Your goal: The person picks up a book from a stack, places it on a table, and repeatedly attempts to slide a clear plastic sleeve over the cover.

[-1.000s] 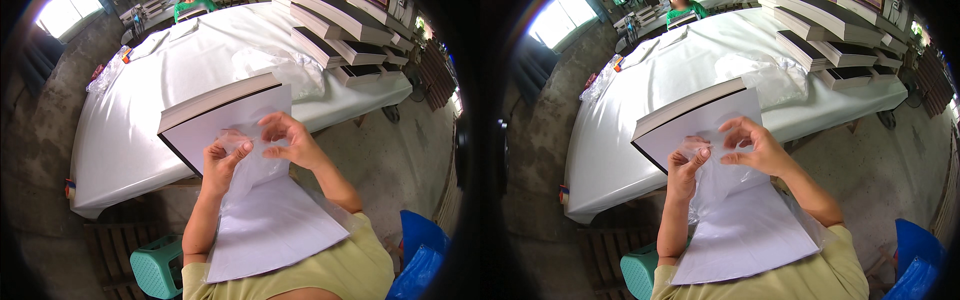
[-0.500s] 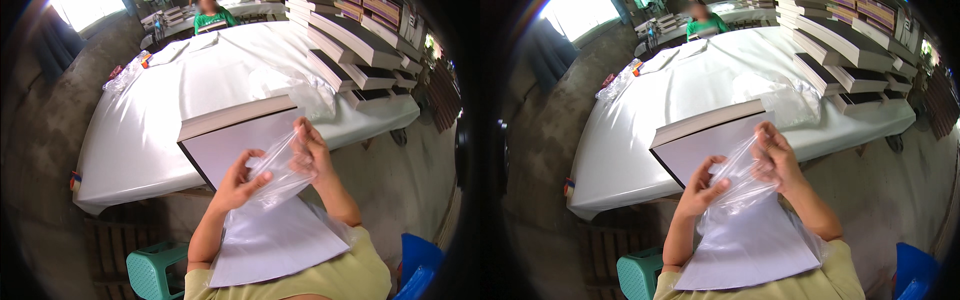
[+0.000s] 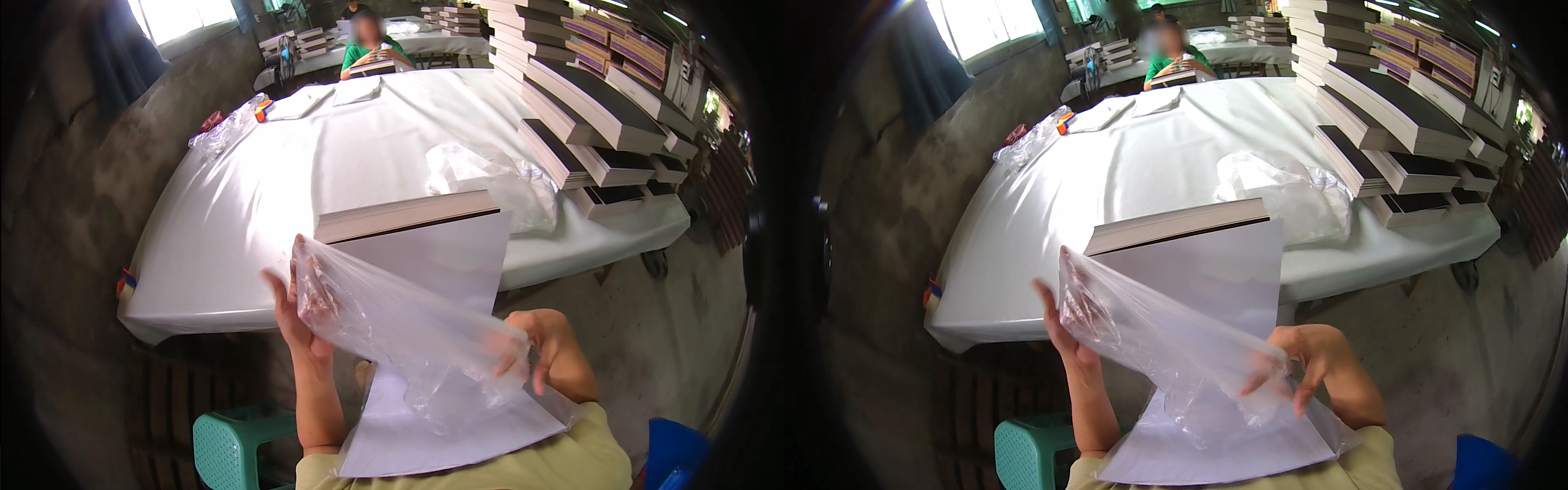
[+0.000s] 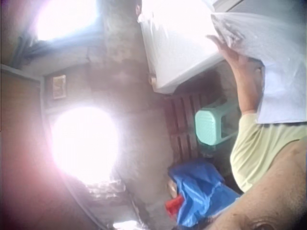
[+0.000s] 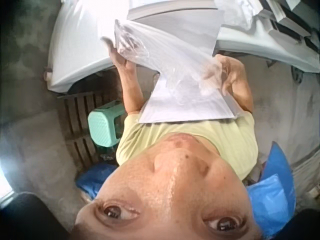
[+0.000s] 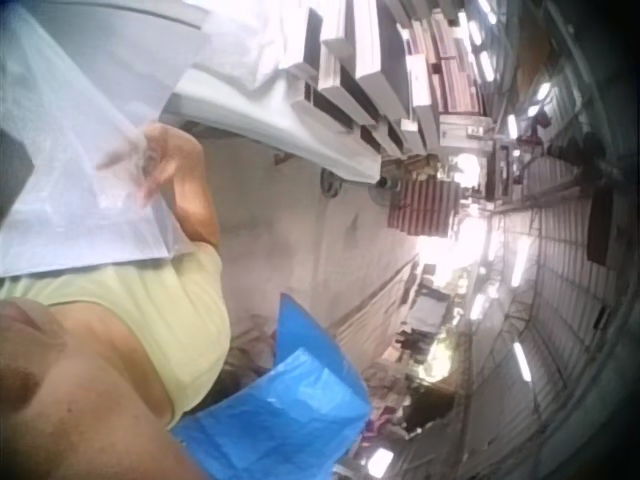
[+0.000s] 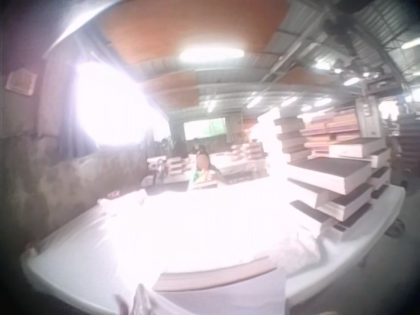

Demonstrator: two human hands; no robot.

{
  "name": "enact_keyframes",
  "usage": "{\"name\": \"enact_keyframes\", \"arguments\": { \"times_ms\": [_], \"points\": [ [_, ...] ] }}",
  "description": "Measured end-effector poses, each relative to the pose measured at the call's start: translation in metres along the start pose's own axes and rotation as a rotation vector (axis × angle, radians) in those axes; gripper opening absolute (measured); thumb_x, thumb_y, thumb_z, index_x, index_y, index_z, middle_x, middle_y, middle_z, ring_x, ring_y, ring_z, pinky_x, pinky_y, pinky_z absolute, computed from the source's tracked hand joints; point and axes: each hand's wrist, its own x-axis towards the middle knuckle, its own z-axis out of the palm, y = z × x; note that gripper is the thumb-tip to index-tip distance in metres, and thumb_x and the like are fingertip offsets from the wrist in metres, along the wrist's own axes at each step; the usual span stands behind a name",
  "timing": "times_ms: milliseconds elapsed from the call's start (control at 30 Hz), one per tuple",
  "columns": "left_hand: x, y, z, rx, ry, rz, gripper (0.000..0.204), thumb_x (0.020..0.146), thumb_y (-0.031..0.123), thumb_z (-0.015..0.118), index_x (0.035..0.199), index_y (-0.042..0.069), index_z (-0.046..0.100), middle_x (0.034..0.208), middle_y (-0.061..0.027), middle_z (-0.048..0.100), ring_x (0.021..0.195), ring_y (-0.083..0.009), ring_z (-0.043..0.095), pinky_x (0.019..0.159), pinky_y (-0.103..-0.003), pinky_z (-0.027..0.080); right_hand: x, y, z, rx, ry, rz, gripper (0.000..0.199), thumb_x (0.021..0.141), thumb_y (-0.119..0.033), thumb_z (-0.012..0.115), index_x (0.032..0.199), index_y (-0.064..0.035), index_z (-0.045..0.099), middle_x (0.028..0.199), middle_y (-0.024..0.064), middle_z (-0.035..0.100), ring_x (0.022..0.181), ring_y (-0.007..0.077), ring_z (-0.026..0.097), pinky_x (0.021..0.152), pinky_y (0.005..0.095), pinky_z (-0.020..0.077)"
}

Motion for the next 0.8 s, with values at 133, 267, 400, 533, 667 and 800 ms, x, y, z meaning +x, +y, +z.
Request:
{"name": "enact_keyframes", "arguments": {
  "times_ms": [133, 267, 400, 533, 667, 800],
  "points": [
    [-0.035, -0.019, -0.038, 0.4, -0.252, -0.601, 0.059, 0.081, 0.039, 0.058, 0.125, 0.003, 0.039, 0.11, -0.0135, 0.054, 0.09, -0.0172, 0.055, 0.081, -0.028, 0.046, 0.018, -0.003, 0.002, 0.152, 0.246, -0.026, 0.04, 0.067, -0.014, 0.075, 0.101, 0.0009, 0.059, 0.075, 0.0083, 0.062, 0.067, 0.0152, 0.058, 0.058, 0.0258, 0.0438],
    [-0.033, -0.033, -0.024, 0.967, -1.04, -0.981, 0.07, 0.068, 0.028, 0.072, 0.124, 0.004, 0.039, 0.114, -0.0102, 0.048, 0.097, -0.0204, 0.051, 0.087, -0.031, 0.042, 0.027, 0.002, 0.012, -0.07, 0.16, 0.172, 0.042, 0.067, -0.018, 0.075, 0.102, -0.0005, 0.059, 0.076, 0.0087, 0.063, 0.071, 0.0166, 0.059, 0.062, 0.0259, 0.045],
    [-0.032, -0.02, -0.026, 0.8, -0.876, -0.855, 0.063, 0.067, 0.024, 0.071, 0.119, 0.004, 0.041, 0.108, -0.009, 0.049, 0.092, -0.0194, 0.051, 0.084, -0.03, 0.042, 0.017, 0.008, 0.012, -0.256, -0.058, 0.252, 0.045, 0.068, -0.022, 0.075, 0.104, -0.0018, 0.059, 0.077, 0.0092, 0.063, 0.075, 0.0179, 0.061, 0.066, 0.0259, 0.0462],
    [-0.028, -0.018, -0.032, 0.59, -0.823, -0.695, 0.056, 0.067, 0.019, 0.071, 0.113, 0.003, 0.043, 0.102, -0.0079, 0.05, 0.088, -0.0184, 0.051, 0.08, -0.029, 0.042, 0.01, -0.013, 0.016, -0.014, 0.125, -0.022, 0.047, 0.071, -0.037, 0.068, 0.103, -0.0066, 0.054, 0.076, 0.0077, 0.062, 0.068, 0.0167, 0.057, 0.061, 0.0279, 0.0437],
    [-0.027, -0.015, -0.035, 0.47, -0.78, -0.549, 0.049, 0.066, 0.015, 0.07, 0.107, 0.003, 0.045, 0.096, -0.0067, 0.051, 0.084, -0.0173, 0.052, 0.077, -0.028, 0.042, 0.008, -0.031, 0.012, 0.378, 0.569, -0.436, 0.066, 0.073, -0.048, 0.061, 0.121, -0.0133, 0.032, 0.068, 0.0036, 0.058, 0.056, 0.0126, 0.05, 0.055, 0.0268, 0.0383],
    [-0.03, -0.003, -0.04, 0.409, -0.748, -0.404, 0.042, 0.065, 0.011, 0.069, 0.101, 0.003, 0.047, 0.09, -0.0055, 0.052, 0.08, -0.0163, 0.052, 0.073, -0.027, 0.043, 0.026, -0.027, 0.007, 0.647, 0.598, -0.667, 0.086, 0.075, -0.059, 0.053, 0.139, -0.02, 0.011, 0.06, -0.0005, 0.054, 0.045, 0.0085, 0.043, 0.048, 0.0256, 0.0329]
  ]
}}
